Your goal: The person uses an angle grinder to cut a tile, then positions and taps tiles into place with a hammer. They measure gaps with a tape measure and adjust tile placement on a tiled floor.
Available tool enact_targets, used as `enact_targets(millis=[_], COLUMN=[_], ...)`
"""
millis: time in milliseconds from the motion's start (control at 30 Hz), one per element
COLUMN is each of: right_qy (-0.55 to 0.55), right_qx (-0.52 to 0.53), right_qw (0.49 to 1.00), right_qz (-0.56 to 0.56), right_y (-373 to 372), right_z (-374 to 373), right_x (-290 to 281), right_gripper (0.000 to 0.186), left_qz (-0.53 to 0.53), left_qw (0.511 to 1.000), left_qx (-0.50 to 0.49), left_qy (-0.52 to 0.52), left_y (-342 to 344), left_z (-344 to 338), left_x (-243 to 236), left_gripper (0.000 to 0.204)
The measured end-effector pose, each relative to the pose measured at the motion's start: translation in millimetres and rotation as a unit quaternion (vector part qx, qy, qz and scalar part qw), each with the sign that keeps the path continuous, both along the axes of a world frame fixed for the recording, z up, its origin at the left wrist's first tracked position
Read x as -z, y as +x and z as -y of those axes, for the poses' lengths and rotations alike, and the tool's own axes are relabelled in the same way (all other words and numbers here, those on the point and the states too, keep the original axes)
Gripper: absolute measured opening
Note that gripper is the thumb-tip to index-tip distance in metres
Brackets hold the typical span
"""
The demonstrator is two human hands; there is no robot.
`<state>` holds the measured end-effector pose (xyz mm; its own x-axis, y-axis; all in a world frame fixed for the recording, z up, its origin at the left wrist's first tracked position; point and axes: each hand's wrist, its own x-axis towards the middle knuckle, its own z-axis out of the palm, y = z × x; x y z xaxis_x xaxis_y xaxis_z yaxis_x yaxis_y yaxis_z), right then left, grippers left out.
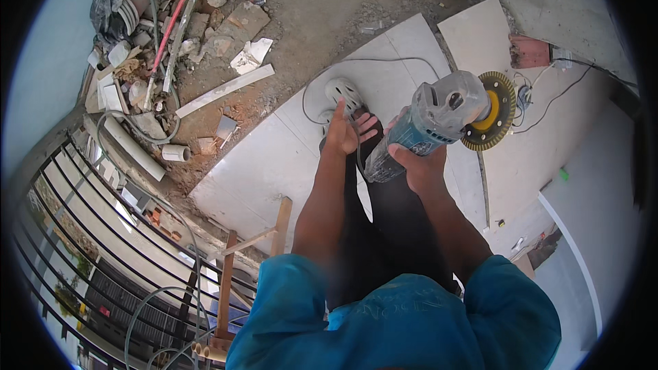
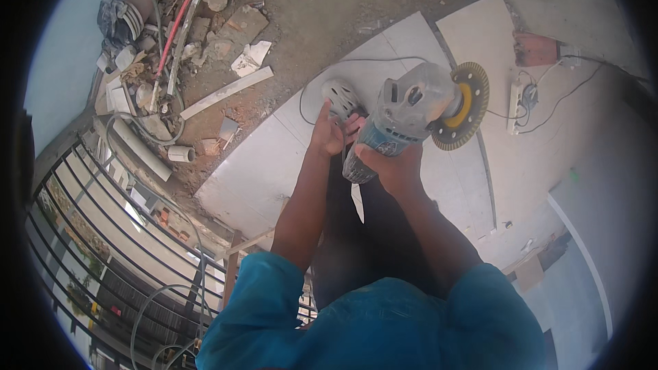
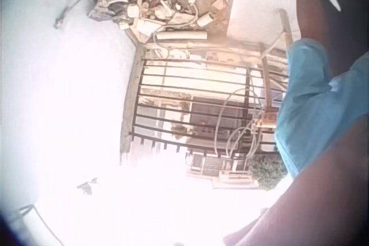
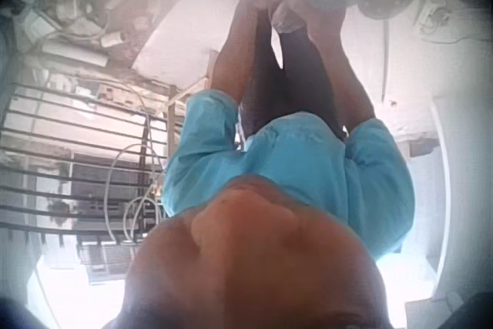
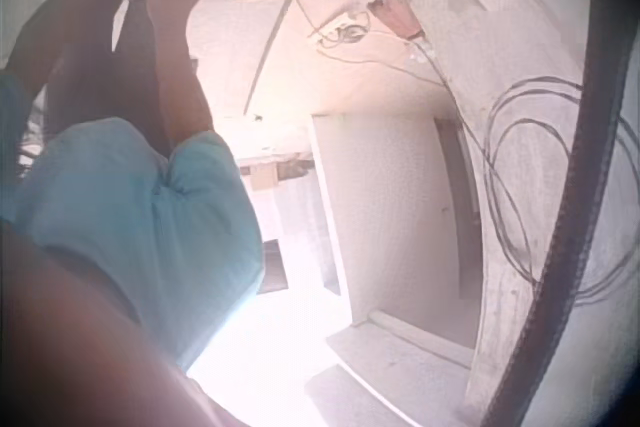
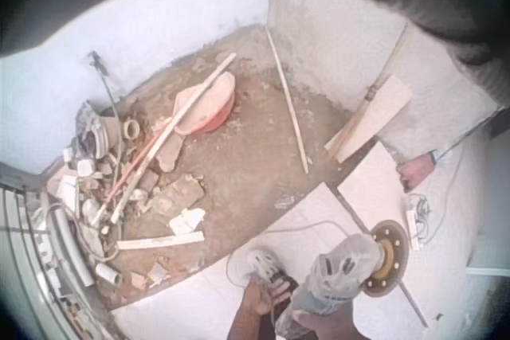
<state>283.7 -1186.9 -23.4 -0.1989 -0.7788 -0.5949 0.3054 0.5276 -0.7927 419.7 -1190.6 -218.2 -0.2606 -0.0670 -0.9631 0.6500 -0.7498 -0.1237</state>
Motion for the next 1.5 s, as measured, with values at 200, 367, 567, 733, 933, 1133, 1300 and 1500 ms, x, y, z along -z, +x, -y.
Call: enact_targets(millis=[200,367,567,733,933,1133,1300,1500], right_qy=[-0.016,0.102,0.286,0.228,0.052,-0.048,-0.042,-0.233], right_qx=[0.286,0.412,0.476,0.653,0.779,0.829,0.896,0.917], right_qw=[0.948,0.903,0.831,0.719,0.609,0.531,0.412,0.311], right_qz=[0.135,0.068,-0.040,0.066,0.140,0.165,0.157,0.094], right_y=[-123,-211,-258,-270,-332,-408,-465,-530], right_z=[-144,-345,-624,-732,-791,-843,-890,-965], right_x=[-104,-163,-158,-131,-124,-138,-88,-39], right_gripper=[0.069,0.076,0.063,0.051,0.064,0.066,0.064,0.066], left_qz=[-0.066,0.060,0.168,-0.052,-0.187,-0.144,-0.115,-0.287], left_qw=[0.993,0.980,0.912,0.816,0.696,0.629,0.562,0.088], left_qx=[0.009,0.187,0.321,0.481,0.595,0.619,0.703,0.900], left_qy=[0.100,0.042,-0.192,-0.317,-0.356,-0.448,-0.421,-0.317], left_y=[25,14,-89,-362,-640,-869,-988,-951], left_z=[29,102,167,-44,-292,-438,-535,-751], left_x=[39,11,-62,-211,-244,-176,-76,-111], left_gripper=[0.039,0.038,0.032,0.032,0.037,0.042,0.051,0.103])
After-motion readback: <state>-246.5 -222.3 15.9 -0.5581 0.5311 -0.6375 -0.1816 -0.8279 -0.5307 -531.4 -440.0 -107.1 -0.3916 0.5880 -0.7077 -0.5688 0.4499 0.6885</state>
